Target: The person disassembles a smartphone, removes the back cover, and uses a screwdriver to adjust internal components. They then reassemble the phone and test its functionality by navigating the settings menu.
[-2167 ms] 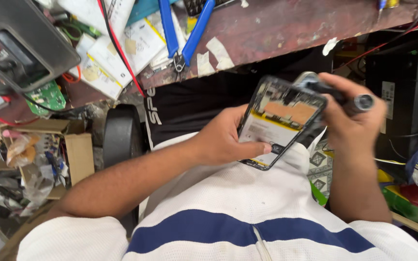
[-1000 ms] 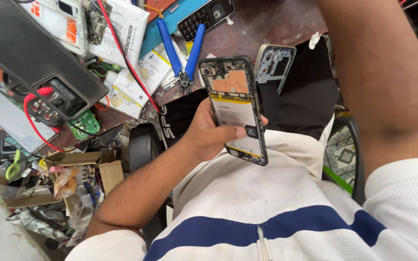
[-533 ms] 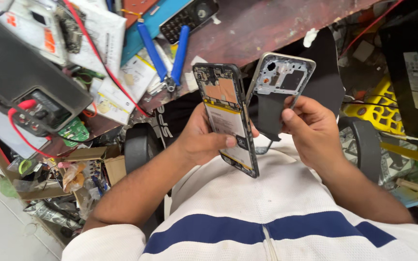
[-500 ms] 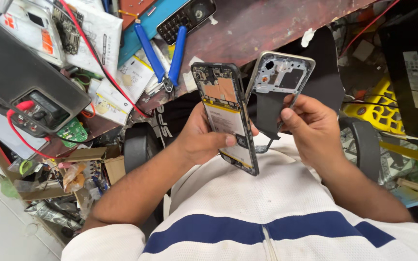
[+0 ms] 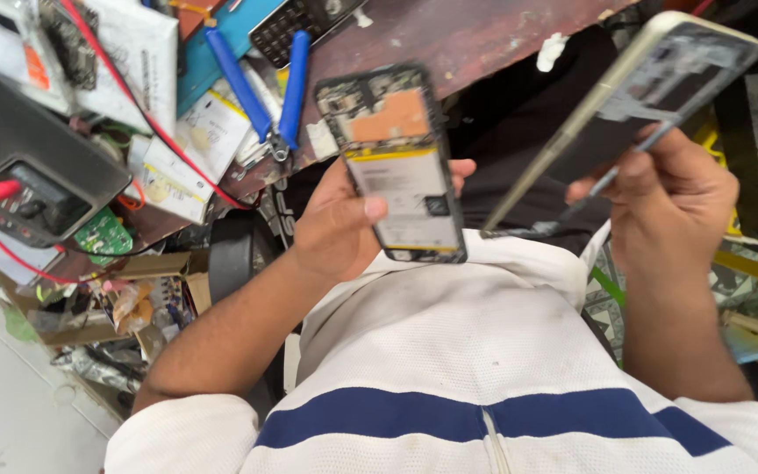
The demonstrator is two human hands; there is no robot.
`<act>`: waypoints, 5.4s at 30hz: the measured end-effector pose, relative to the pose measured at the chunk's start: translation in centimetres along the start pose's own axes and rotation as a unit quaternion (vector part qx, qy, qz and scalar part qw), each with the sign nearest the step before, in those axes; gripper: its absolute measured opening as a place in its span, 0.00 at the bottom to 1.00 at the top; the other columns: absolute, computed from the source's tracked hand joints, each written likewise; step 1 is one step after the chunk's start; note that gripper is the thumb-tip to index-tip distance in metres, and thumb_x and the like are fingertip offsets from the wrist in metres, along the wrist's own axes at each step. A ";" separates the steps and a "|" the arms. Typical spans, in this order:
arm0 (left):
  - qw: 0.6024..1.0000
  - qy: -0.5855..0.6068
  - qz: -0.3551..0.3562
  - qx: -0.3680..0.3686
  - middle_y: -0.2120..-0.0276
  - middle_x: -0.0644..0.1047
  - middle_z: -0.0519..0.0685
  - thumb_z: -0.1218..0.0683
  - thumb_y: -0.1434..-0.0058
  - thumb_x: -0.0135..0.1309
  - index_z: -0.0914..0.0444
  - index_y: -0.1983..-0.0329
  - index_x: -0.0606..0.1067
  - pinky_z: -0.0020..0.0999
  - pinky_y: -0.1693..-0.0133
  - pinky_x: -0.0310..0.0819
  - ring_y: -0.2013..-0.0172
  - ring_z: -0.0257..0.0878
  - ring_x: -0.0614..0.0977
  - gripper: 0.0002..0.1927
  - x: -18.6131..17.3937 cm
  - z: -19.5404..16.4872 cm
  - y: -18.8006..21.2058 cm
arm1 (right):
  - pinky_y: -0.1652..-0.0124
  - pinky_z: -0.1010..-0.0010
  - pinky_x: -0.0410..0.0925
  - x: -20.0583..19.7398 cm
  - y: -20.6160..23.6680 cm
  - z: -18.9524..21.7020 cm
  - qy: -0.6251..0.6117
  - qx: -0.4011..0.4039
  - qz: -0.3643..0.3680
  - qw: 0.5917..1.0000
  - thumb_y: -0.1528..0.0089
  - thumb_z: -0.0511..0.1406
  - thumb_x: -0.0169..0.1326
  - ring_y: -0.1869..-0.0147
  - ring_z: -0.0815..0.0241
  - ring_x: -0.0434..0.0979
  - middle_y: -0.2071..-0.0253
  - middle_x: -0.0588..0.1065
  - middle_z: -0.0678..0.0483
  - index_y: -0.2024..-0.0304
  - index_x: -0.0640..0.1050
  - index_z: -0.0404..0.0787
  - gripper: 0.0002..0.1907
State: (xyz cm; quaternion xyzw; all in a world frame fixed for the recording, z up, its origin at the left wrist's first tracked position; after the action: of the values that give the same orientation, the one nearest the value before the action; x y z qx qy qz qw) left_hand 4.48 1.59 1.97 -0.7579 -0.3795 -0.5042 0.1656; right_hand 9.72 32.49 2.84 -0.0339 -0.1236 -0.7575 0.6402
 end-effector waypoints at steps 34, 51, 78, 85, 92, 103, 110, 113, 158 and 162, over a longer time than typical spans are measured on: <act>0.998 0.049 -0.020 -0.020 0.35 0.68 0.60 0.30 0.21 0.21 0.66 0.20 0.56 0.44 0.33 0.64 0.40 0.48 0.73 0.42 -3.2 2.8 0.5 | 0.66 0.78 0.68 -2.3 -2.1 -5.1 -0.158 0.182 0.270 0.932 0.44 0.59 0.64 0.50 0.71 0.69 0.42 0.68 0.63 0.21 0.55 0.58 0.54; 0.998 0.016 -0.033 -0.051 0.29 0.61 0.56 0.39 0.20 0.32 0.65 0.21 0.52 0.43 0.32 0.64 0.34 0.44 0.69 0.34 -1.3 2.3 0.5 | 0.56 0.58 0.74 0.5 -0.3 -6.1 -0.096 0.124 0.179 0.971 0.40 0.74 0.36 0.38 0.57 0.70 0.29 0.63 0.52 0.29 0.62 0.40 0.56; 0.968 -0.145 -0.083 -0.186 0.38 0.74 0.65 0.61 0.50 0.73 0.68 0.29 0.62 0.48 0.36 0.79 0.39 0.52 0.78 0.46 -1.9 5.8 0.6 | 0.52 0.68 0.82 8.4 3.0 0.4 0.455 -0.163 0.148 0.863 0.61 0.59 0.75 0.40 0.48 0.79 0.37 0.70 0.36 0.24 0.45 0.31 0.79; 0.982 0.166 0.047 -0.074 0.31 0.64 0.55 0.55 0.43 0.74 0.55 0.23 0.56 0.49 0.30 0.71 0.30 0.49 0.67 0.51 -2.7 4.7 -1.3 | 0.46 0.62 0.78 8.1 3.0 1.3 0.408 -0.155 0.180 0.881 0.57 0.52 0.78 0.33 0.39 0.72 0.36 0.64 0.29 0.25 0.42 0.27 0.76; 0.996 0.057 0.048 -0.049 0.28 0.61 0.56 0.51 0.41 0.74 0.60 0.24 0.57 0.55 0.29 0.68 0.29 0.56 0.64 0.48 -3.1 3.1 -1.0 | 0.37 0.54 0.73 7.7 3.6 0.5 0.357 -0.153 0.166 0.906 0.59 0.49 0.79 0.31 0.38 0.67 0.37 0.59 0.28 0.26 0.38 0.32 0.78; 0.997 0.045 0.053 -0.028 0.28 0.60 0.55 0.52 0.44 0.77 0.61 0.23 0.58 0.53 0.29 0.64 0.28 0.54 0.62 0.52 -3.8 1.2 -0.9 | 0.44 0.62 0.73 7.2 3.9 0.0 0.363 -0.128 0.155 0.910 0.58 0.42 0.81 0.39 0.48 0.71 0.42 0.64 0.35 0.27 0.34 0.32 0.79; 0.996 0.048 0.060 -0.033 0.29 0.60 0.56 0.53 0.44 0.78 0.56 0.23 0.58 0.55 0.28 0.66 0.28 0.55 0.63 0.52 -3.8 2.3 -0.7 | 0.40 0.59 0.71 7.6 3.7 -0.8 0.332 -0.141 0.155 0.920 0.59 0.40 0.80 0.37 0.46 0.69 0.43 0.63 0.35 0.26 0.35 0.33 0.78; 0.997 0.048 0.057 -0.034 0.29 0.60 0.56 0.52 0.44 0.78 0.57 0.23 0.58 0.54 0.28 0.66 0.28 0.54 0.63 0.51 -3.5 2.2 -0.7 | 0.41 0.60 0.71 7.7 3.7 -0.9 0.324 -0.150 0.164 0.919 0.59 0.40 0.80 0.38 0.47 0.68 0.43 0.63 0.35 0.26 0.36 0.32 0.77; 0.990 0.088 0.082 -0.069 0.27 0.59 0.46 0.59 0.44 0.78 0.55 0.24 0.58 0.43 0.23 0.58 0.26 0.43 0.60 0.52 -5.6 3.9 0.2 | 0.48 0.67 0.78 8.2 3.3 -2.0 0.358 -0.201 0.186 0.893 0.55 0.40 0.80 0.40 0.48 0.74 0.43 0.66 0.38 0.23 0.44 0.38 0.72; 0.992 0.086 0.070 -0.053 0.28 0.60 0.51 0.56 0.46 0.78 0.58 0.23 0.58 0.48 0.24 0.59 0.27 0.48 0.61 0.53 -5.3 3.9 0.0 | 0.46 0.65 0.78 7.6 3.9 -2.5 0.331 -0.182 0.173 0.909 0.55 0.41 0.79 0.38 0.49 0.74 0.40 0.66 0.39 0.24 0.43 0.40 0.71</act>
State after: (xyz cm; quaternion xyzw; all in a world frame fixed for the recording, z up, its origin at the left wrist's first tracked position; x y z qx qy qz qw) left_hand 5.84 1.89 -4.44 -0.7445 -0.2825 -0.5735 0.1923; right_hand 12.49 24.03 2.58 0.0821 0.2438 -0.6116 0.7481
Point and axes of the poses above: each hand's wrist, its own y-axis away from the middle knuckle, its own x-axis out of the palm, z = x × y, the point moved 2 cm from there along -y, towards the middle knuckle
